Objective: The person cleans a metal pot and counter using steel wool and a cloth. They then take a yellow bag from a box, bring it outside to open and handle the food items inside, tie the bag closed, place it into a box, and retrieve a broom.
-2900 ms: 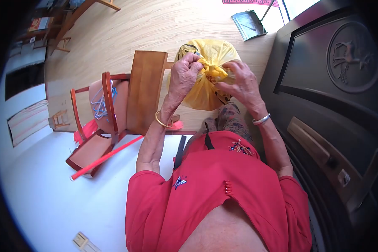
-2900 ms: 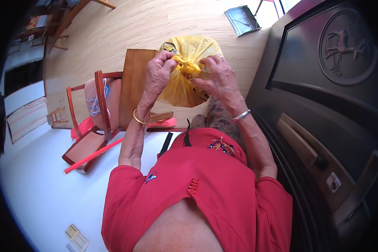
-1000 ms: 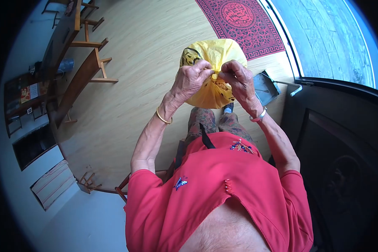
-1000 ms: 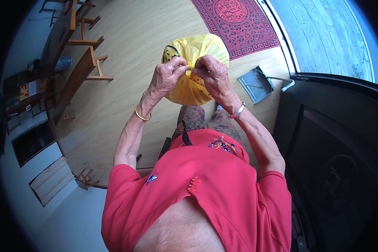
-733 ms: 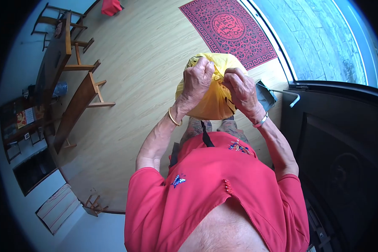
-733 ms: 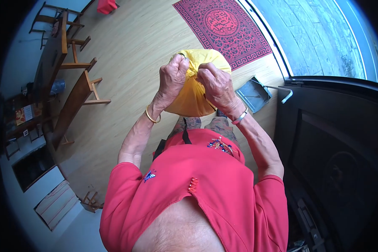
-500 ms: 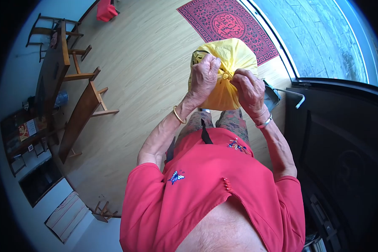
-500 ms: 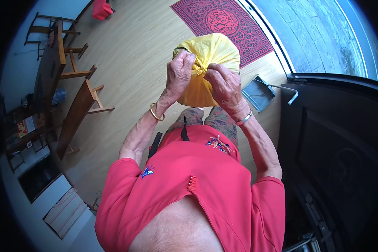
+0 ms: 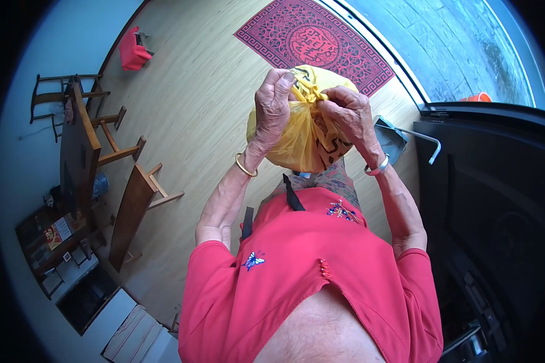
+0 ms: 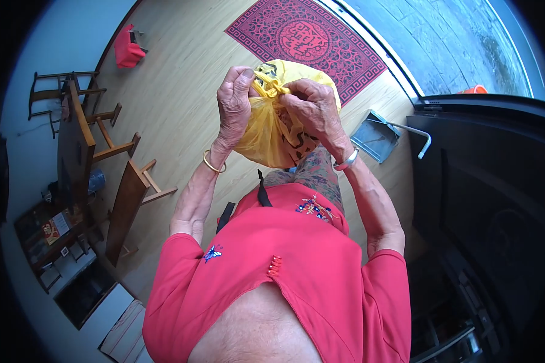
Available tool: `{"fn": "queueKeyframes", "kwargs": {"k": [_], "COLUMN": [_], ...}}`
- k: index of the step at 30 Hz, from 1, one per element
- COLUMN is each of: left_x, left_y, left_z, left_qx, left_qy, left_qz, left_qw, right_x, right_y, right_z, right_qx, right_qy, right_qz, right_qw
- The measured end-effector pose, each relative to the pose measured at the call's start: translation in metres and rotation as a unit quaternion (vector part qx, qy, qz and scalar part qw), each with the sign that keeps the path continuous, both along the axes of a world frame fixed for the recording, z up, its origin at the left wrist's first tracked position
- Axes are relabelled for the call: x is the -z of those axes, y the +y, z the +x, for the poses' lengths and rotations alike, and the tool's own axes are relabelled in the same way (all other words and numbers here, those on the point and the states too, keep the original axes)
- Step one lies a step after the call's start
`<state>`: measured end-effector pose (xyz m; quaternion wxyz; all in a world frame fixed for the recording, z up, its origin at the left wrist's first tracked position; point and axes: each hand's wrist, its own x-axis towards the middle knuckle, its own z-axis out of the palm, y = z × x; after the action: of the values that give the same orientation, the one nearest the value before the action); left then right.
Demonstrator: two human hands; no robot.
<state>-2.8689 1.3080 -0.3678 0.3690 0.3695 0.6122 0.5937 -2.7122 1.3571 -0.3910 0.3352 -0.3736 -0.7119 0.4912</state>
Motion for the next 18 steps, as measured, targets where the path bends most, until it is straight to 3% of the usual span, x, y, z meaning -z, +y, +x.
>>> {"fn": "queueKeyframes", "kwargs": {"k": [2,4,6,7,11,12,14,16,18], "left_x": [0.0,-0.001,-0.002,0.0,-0.001,0.0,0.004,0.006,0.003], "left_y": [0.023,0.05,0.068,0.081,0.131,0.136,0.16,0.185,0.206], "left_z": [-0.002,-0.003,-0.009,-0.011,-0.004,0.001,-0.001,0.002,0.005], "left_qx": [-0.009,-0.022,-0.02,-0.021,-0.006,-0.004,0.048,0.078,0.138], "left_qy": [-0.001,-0.018,-0.053,-0.087,-0.195,-0.196,-0.257,-0.291,-0.345], "left_qz": [0.005,0.002,-0.005,-0.009,0.012,0.011,0.013,0.02,0.037], "left_qw": [1.0,1.0,0.998,0.996,0.981,0.98,0.965,0.953,0.928], "right_x": [-0.006,-0.008,-0.009,-0.01,-0.012,-0.013,-0.029,-0.031,-0.019], "right_y": [0.02,0.044,0.065,0.078,0.121,0.125,0.147,0.171,0.201], "right_z": [-0.004,-0.01,-0.008,-0.007,-0.002,0.005,0.007,0.018,0.039], "right_qx": [0.056,0.095,0.113,0.117,0.143,0.146,0.19,0.197,0.002], "right_qy": [0.007,0.036,0.079,0.079,0.322,0.322,0.409,0.403,0.37], "right_qz": [-0.113,-0.102,-0.222,-0.223,-0.372,-0.372,-0.417,-0.426,-0.449], "right_qw": [0.992,0.99,0.965,0.964,0.859,0.858,0.789,0.786,0.813]}}
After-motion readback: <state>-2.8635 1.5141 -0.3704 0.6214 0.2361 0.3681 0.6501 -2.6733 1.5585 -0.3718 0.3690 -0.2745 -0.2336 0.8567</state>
